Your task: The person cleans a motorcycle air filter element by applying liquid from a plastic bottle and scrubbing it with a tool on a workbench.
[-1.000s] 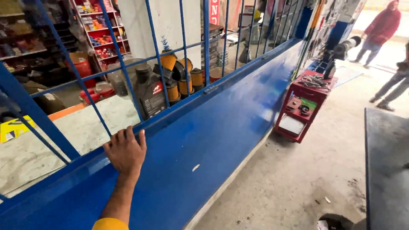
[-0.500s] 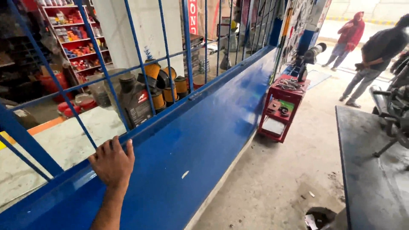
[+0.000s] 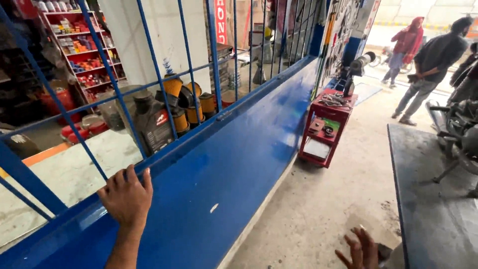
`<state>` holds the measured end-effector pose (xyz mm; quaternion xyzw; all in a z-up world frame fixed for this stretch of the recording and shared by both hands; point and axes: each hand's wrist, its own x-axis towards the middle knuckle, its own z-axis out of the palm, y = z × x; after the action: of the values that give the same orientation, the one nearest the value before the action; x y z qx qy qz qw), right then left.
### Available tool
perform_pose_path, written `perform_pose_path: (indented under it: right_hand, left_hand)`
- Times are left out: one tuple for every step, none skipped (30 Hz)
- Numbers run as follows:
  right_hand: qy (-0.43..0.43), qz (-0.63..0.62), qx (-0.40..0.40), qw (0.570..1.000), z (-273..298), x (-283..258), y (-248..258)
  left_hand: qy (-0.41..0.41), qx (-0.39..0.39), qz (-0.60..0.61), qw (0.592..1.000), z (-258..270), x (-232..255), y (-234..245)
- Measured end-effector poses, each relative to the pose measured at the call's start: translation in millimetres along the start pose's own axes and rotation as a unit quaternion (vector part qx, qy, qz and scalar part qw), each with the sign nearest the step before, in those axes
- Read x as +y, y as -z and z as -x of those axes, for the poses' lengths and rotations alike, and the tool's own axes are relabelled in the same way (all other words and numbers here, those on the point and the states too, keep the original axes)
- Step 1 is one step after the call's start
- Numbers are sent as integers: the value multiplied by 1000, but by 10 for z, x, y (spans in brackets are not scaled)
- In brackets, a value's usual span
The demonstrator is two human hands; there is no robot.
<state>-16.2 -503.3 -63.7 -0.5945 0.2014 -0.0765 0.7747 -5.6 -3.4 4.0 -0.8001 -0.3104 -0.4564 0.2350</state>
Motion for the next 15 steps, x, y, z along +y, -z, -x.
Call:
perform_pose_path:
  right_hand:
    - [27,-3,16,1000,84,-226,-63]
    - [30,-5,17,999,38,-336,-99]
    - [91,-62,14,994,-10,-447,-138]
    - [143,-115,12,983,-3,-508,-134]
    - [139,-113,14,984,60,-516,-61]
    - [159,-168,-47,972,68,-574,-37]
    - [178,-221,-108,953,75,-634,-16]
    - [176,-221,-108,953,-8,-601,12]
    - [275,-105,-85,952,-93,-565,41]
    - [369,12,-60,927,-183,-537,58]
    - [370,11,-61,927,-88,-589,-18]
    - [361,15,-51,931,10,-639,-81]
    - [352,18,-41,935,106,-690,-146]
    - [351,19,-41,935,-5,-597,-104]
    - [311,4,-51,949,-114,-503,-61]
  left_hand:
    - [0,7,1,1000,29,-6,4]
    - [2,10,3,1000,2,16,-5]
    - [1,20,6,1000,-28,39,-17]
    - [-4,23,6,1000,16,11,1]
    - [-8,20,5,1000,77,-21,2]
    - [-4,13,-4,1000,64,-13,-24]
    - [0,6,-12,1000,47,-5,-50]
    - [-1,5,-13,1000,54,-4,-59]
    - [-2,-6,-19,1000,63,-3,-69]
    - [-1,-15,-24,1000,58,-1,-83]
    - [-1,-14,-24,1000,47,-3,-74]
    - [-2,-12,-24,1000,46,2,-63]
    - [-3,-11,-24,1000,44,9,-54]
    - [-4,-12,-25,1000,54,0,-64]
    - [-6,-11,-34,999,63,-10,-73]
